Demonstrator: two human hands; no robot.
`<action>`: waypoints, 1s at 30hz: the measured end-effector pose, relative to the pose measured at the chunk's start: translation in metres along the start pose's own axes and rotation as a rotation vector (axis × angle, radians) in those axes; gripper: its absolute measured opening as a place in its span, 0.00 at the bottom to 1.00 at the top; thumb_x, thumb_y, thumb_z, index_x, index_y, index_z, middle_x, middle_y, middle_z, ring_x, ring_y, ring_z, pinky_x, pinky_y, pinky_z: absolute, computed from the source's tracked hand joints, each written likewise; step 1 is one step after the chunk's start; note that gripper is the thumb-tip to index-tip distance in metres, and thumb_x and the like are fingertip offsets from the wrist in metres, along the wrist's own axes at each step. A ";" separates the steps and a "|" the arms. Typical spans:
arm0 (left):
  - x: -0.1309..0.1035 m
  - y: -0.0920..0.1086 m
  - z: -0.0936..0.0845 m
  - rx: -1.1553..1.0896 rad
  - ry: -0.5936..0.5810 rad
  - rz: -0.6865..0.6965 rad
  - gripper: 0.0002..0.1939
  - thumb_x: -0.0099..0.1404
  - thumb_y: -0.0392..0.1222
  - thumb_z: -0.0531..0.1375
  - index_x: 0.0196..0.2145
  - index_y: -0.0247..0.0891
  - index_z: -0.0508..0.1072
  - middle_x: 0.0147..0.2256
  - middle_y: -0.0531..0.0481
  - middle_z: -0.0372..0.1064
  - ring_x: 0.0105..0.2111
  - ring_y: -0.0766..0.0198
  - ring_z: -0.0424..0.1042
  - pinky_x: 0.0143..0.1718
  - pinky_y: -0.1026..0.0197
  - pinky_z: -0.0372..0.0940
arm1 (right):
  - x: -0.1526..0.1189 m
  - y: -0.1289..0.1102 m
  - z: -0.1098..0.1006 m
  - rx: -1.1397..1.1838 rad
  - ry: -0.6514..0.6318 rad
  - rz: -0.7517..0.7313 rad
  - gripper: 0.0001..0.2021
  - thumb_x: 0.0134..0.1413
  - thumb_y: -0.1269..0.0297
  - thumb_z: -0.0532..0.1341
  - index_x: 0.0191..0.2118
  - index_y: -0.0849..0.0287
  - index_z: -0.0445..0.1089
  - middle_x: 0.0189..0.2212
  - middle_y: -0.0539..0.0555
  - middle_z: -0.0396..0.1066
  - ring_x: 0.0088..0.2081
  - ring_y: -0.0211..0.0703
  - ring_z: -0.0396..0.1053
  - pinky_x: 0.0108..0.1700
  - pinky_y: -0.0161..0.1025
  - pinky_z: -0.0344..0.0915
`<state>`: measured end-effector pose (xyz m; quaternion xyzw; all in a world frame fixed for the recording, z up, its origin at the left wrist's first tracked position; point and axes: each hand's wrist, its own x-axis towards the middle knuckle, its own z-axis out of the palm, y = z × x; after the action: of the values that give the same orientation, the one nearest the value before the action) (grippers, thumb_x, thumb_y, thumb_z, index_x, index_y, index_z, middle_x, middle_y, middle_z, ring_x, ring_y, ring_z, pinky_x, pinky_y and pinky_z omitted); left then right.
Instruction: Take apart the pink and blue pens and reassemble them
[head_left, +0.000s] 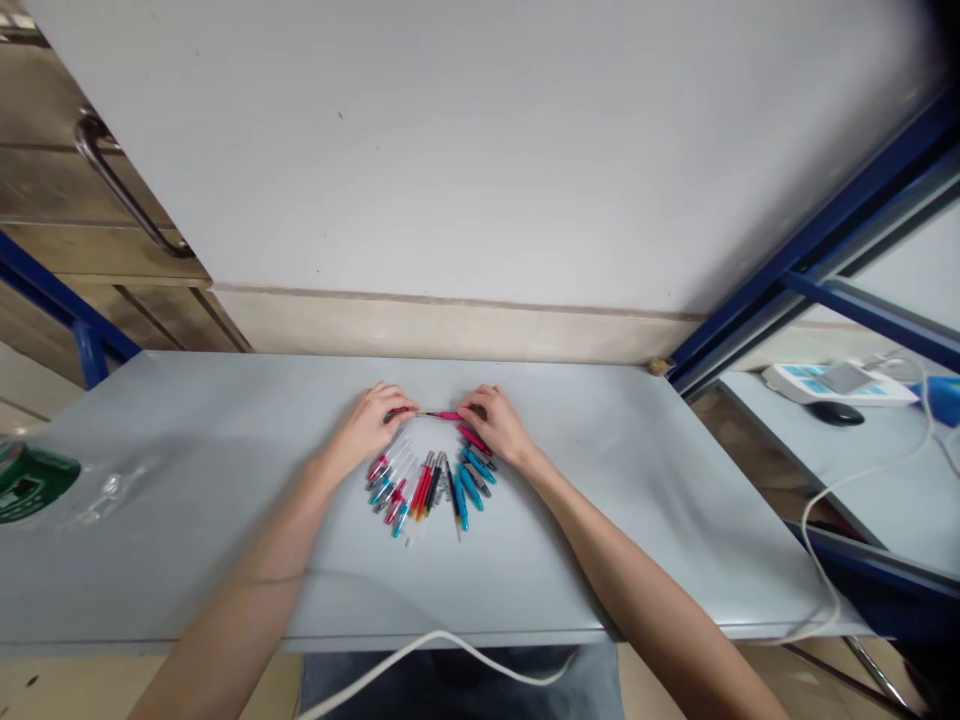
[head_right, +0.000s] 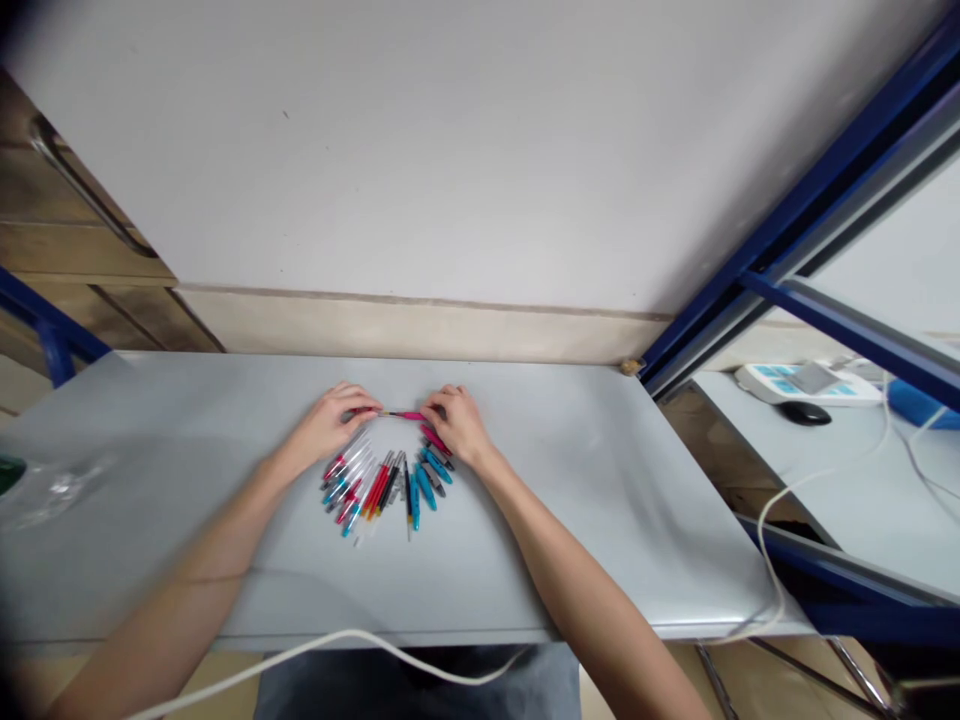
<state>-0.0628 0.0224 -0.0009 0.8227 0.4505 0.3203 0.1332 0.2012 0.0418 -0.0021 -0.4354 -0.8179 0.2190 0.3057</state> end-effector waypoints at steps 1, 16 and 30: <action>0.000 -0.002 0.000 -0.023 0.007 -0.014 0.11 0.72 0.45 0.59 0.41 0.44 0.82 0.39 0.47 0.78 0.43 0.56 0.71 0.50 0.52 0.64 | 0.000 0.001 0.000 0.006 -0.004 -0.002 0.09 0.65 0.67 0.60 0.34 0.58 0.76 0.35 0.55 0.73 0.40 0.47 0.65 0.52 0.45 0.57; -0.002 -0.010 -0.014 -0.281 -0.061 -0.232 0.14 0.68 0.52 0.61 0.36 0.41 0.82 0.39 0.45 0.76 0.42 0.57 0.74 0.46 0.55 0.68 | -0.008 0.003 -0.006 0.092 -0.006 0.031 0.05 0.59 0.73 0.65 0.35 0.59 0.77 0.35 0.55 0.71 0.42 0.48 0.64 0.50 0.45 0.58; -0.004 -0.010 -0.016 -0.249 -0.033 -0.225 0.13 0.67 0.52 0.62 0.37 0.41 0.82 0.39 0.46 0.77 0.40 0.58 0.75 0.43 0.56 0.68 | -0.010 0.003 -0.005 0.156 0.055 0.028 0.07 0.63 0.67 0.62 0.35 0.58 0.78 0.35 0.55 0.75 0.40 0.46 0.67 0.52 0.46 0.58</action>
<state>-0.0817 0.0234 0.0042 0.7493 0.4946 0.3429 0.2764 0.2110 0.0350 -0.0034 -0.4273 -0.7836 0.2744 0.3580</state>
